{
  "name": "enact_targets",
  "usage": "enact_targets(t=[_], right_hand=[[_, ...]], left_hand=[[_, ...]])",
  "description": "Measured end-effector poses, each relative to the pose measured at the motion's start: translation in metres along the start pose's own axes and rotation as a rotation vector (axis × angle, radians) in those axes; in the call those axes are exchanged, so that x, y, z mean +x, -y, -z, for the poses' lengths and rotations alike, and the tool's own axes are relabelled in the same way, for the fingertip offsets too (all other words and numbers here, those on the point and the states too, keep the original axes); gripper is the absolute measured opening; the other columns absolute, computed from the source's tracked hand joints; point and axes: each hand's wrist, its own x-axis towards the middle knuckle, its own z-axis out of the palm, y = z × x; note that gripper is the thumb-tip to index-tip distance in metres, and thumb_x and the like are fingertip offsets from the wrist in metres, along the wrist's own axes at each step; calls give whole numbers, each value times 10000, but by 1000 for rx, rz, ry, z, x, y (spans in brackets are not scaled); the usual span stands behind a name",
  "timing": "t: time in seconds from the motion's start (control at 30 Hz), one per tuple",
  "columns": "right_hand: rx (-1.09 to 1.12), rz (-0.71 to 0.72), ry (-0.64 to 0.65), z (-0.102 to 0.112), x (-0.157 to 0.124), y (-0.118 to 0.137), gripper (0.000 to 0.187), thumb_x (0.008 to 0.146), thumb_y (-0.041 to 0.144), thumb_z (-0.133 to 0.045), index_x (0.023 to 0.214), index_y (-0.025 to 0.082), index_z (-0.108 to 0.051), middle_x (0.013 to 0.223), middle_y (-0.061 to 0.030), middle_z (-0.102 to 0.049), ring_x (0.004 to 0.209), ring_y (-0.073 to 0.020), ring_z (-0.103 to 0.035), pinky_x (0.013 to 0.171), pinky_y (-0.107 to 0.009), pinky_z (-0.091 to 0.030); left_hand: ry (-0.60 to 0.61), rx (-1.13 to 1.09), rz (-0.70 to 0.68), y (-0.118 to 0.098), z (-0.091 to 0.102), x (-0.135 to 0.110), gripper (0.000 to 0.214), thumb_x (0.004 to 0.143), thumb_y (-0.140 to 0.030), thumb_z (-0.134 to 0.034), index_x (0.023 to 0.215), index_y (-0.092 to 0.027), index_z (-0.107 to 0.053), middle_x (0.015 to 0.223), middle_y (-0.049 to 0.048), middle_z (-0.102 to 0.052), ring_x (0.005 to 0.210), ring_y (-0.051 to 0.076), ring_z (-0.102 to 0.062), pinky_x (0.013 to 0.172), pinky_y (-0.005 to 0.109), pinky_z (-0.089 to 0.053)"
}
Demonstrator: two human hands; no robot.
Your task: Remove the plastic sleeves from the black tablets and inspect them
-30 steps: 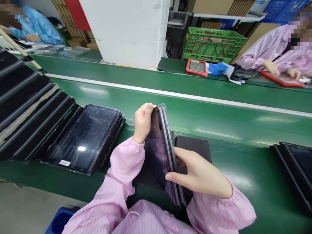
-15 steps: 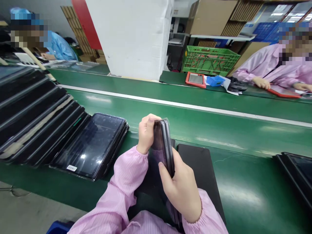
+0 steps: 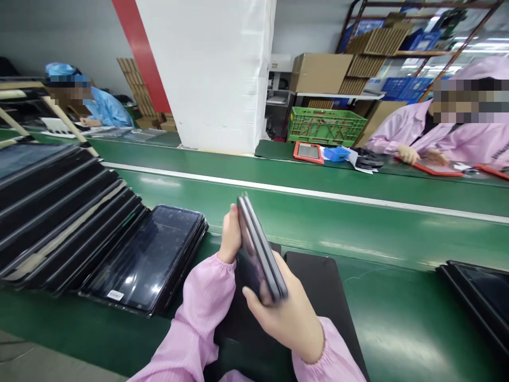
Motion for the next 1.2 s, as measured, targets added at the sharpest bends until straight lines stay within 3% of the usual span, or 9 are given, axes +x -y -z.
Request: enact_targets(t=[0.13, 0.23, 0.33, 0.43, 0.57, 0.77, 1.0, 1.1, 1.2], right_hand=[[-19, -18, 422, 27, -2, 0, 840, 727, 160, -721, 1483, 246, -365, 1194, -105, -649, 975, -284, -698, 711, -367, -610], [-40, -61, 536, 38, -5, -2, 825, 686, 122, -738, 1427, 258, -400, 1172, -79, -651, 826, -235, -693, 639, -329, -574], [-38, -102, 556, 42, -7, -3, 608, 690, 91, -711, 1237, 252, -497, 1065, -29, -662, 696, -176, -646, 606, -298, -524], [-12, -138, 574, 43, -7, -4, 466, 705, 96, -700, 1097, 245, -497, 867, 30, -633, 610, -151, -595, 592, -285, -481], [-2, -156, 591, 43, -6, -6, 440, 718, 101, -699, 1069, 246, -477, 714, 70, -558, 593, -162, -577, 580, -283, -451], [-10, -106, 549, 42, -7, -8, 406, 740, 131, -673, 1076, 240, -472, 713, 60, -587, 547, -171, -598, 591, -321, -495], [-56, -56, 435, 41, -10, -9, 265, 748, 155, -689, 848, 252, -464, 613, 74, -551, 488, -159, -577, 508, -294, -465], [-91, -33, 399, 43, -11, -13, 250, 756, 163, -701, 912, 243, -523, 654, 64, -566, 499, -154, -577, 508, -287, -470], [-129, -6, 379, 46, -13, -17, 479, 756, 163, -724, 1193, 232, -540, 702, 54, -600, 503, -157, -568, 525, -295, -489]], left_hand=[[130, 17, -238, -11, 7, -6, 721, 775, -896, -378, 603, -210, -515, 541, 4, -478, 498, 144, -430, 507, 293, -346], [217, 37, -317, -14, 8, -10, 725, 789, -886, -367, 612, -208, -552, 541, 20, -508, 500, 156, -445, 518, 308, -346], [249, 53, -348, -12, 5, -11, 717, 819, -859, -367, 629, -198, -571, 554, 22, -523, 507, 155, -459, 525, 306, -350], [251, 49, -372, -9, 3, -10, 704, 847, -829, -371, 635, -186, -565, 569, 14, -518, 514, 144, -450, 527, 294, -341], [256, 55, -365, -6, 4, -8, 709, 846, -831, -369, 642, -178, -557, 577, 8, -510, 520, 138, -440, 531, 286, -338], [240, 83, -351, -4, 3, -9, 701, 857, -824, -350, 649, -185, -545, 587, 6, -493, 547, 145, -440, 544, 284, -340], [237, 104, -356, -6, -4, -6, 696, 852, -823, -372, 658, -179, -554, 595, 0, -481, 547, 136, -418, 556, 273, -352], [244, 102, -353, -4, -11, -4, 684, 856, -812, -390, 644, -179, -540, 593, -2, -473, 550, 132, -411, 556, 265, -354], [249, 100, -343, 0, -15, -3, 668, 860, -798, -408, 652, -178, -546, 603, -2, -481, 561, 133, -414, 568, 261, -364]])
